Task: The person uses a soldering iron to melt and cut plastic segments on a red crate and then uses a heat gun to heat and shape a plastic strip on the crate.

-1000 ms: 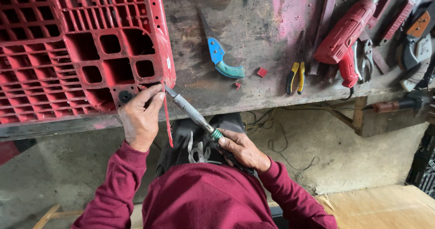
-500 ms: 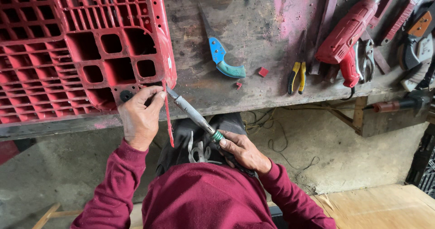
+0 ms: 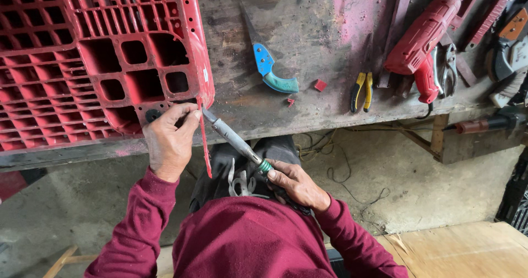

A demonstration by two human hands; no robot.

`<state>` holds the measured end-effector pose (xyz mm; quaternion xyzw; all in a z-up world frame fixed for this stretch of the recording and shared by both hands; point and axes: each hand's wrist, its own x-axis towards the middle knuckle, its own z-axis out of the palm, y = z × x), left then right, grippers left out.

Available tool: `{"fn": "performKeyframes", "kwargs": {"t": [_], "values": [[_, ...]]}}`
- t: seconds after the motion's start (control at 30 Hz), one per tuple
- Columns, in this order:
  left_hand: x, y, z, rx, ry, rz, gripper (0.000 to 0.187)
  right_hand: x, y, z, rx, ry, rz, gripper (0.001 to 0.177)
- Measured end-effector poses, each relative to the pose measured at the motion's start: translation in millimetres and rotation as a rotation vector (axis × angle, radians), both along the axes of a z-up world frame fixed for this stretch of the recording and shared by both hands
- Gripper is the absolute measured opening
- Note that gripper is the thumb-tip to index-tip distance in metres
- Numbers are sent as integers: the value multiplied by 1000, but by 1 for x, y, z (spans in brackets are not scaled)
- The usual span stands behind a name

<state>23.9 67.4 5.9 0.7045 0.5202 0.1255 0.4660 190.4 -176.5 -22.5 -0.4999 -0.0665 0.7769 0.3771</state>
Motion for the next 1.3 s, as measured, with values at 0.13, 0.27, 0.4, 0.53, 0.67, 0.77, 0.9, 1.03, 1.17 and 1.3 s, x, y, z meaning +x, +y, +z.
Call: {"fn": "performKeyframes", "kwargs": {"t": [0.13, 0.27, 0.4, 0.53, 0.67, 0.77, 0.9, 1.03, 1.17, 1.3], "values": [[-1, 0, 1, 0, 4, -7, 11, -3, 2, -3, -5, -1, -38, 57], [-1, 1, 1, 34, -10, -27, 11, -5, 5, -9, -38, 46, -83, 55], [0, 1, 2, 23, 68, -26, 11, -1, 4, -12, -37, 235, -170, 51], [-1, 2, 2, 54, 22, -40, 12, 2, 1, -11, 2, 237, -148, 49], [0, 3, 3, 34, 21, -36, 11, 7, 4, -8, -9, 185, -107, 50], [0, 3, 3, 16, 45, -21, 10, 6, 4, -6, -1, 102, -75, 53], [2, 2, 4, 50, 47, -19, 10, 5, 1, -2, 73, -110, -11, 57], [2, 3, 4, 63, 5, -23, 10, 8, 5, -4, 220, -467, 68, 52], [1, 3, 3, 65, 2, -32, 11, 14, 15, -5, 378, -663, 124, 48], [1, 3, 1, -7, 7, 0, 10, 12, 20, -7, 367, -704, 159, 51]]}}
